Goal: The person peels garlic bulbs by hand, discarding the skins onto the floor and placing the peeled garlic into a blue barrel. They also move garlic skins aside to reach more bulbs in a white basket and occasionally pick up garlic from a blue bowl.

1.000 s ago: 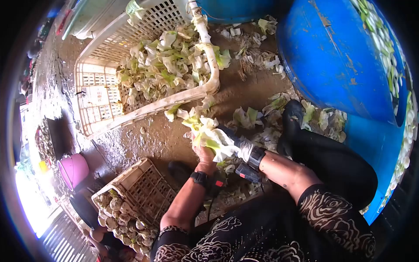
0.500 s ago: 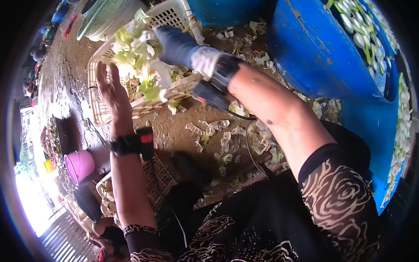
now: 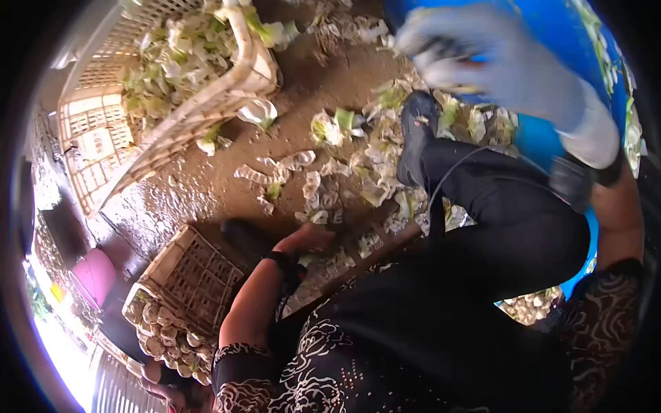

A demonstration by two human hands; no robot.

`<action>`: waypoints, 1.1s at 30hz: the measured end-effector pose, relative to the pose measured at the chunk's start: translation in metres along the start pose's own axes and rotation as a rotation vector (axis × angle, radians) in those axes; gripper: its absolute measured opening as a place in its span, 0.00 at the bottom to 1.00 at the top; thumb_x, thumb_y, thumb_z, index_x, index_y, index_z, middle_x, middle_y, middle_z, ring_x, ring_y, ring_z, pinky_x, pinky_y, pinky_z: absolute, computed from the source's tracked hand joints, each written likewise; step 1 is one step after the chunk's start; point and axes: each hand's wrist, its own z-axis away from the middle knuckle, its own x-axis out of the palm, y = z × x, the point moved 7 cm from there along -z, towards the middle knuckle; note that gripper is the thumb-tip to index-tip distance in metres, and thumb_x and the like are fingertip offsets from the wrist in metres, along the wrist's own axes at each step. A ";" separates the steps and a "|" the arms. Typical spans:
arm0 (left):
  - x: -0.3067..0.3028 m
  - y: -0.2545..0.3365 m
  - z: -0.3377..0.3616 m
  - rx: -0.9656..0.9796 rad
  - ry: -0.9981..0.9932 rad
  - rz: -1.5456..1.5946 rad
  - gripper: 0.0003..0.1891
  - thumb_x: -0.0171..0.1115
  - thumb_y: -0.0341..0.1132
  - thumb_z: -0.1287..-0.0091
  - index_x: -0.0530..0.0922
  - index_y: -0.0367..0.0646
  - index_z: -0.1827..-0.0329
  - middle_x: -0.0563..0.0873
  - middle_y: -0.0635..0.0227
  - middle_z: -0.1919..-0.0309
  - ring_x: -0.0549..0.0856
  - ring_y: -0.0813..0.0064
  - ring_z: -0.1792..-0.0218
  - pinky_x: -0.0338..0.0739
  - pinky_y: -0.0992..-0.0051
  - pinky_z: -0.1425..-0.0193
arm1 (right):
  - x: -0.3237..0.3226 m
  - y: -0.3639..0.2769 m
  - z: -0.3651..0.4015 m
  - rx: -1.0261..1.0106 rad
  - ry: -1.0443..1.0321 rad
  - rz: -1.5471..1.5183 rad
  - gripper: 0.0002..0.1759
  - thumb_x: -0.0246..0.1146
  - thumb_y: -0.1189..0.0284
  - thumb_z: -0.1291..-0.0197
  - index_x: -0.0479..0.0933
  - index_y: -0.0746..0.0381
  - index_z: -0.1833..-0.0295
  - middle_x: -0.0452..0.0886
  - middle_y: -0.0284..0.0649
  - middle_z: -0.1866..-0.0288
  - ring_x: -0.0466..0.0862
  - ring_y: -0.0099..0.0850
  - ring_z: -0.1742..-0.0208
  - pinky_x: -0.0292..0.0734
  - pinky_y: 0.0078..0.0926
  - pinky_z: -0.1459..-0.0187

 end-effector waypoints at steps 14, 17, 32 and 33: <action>0.058 0.099 0.024 0.103 -0.374 0.813 0.30 0.42 0.58 0.29 0.75 0.42 0.40 0.83 0.62 0.53 0.79 0.72 0.52 0.69 0.71 0.42 | 0.125 0.321 0.078 0.712 0.107 -0.224 0.20 0.49 0.69 0.33 0.67 0.65 0.39 0.72 0.42 0.54 0.73 0.28 0.54 0.70 0.24 0.50; 0.060 0.099 0.033 -0.203 -0.566 0.911 0.30 0.40 0.56 0.28 0.73 0.39 0.39 0.83 0.61 0.54 0.78 0.72 0.50 0.68 0.73 0.40 | 0.221 0.387 0.080 0.874 0.056 -0.392 0.21 0.47 0.68 0.32 0.66 0.67 0.38 0.71 0.44 0.51 0.73 0.28 0.51 0.69 0.23 0.49; -0.089 0.165 0.043 0.440 -0.016 -0.554 0.17 0.56 0.47 0.33 0.80 0.43 0.52 0.84 0.54 0.60 0.82 0.62 0.54 0.74 0.66 0.48 | -0.074 0.028 0.303 -0.094 1.547 -0.859 0.25 0.45 0.63 0.30 0.66 0.70 0.37 0.76 0.46 0.45 0.76 0.29 0.46 0.70 0.21 0.44; -0.111 0.189 0.072 0.776 0.327 -0.605 0.16 0.57 0.46 0.35 0.81 0.41 0.58 0.85 0.56 0.65 0.83 0.61 0.58 0.75 0.65 0.52 | -0.091 -0.021 0.335 -0.206 1.417 -0.616 0.25 0.46 0.63 0.31 0.65 0.70 0.37 0.76 0.46 0.45 0.77 0.29 0.46 0.71 0.21 0.45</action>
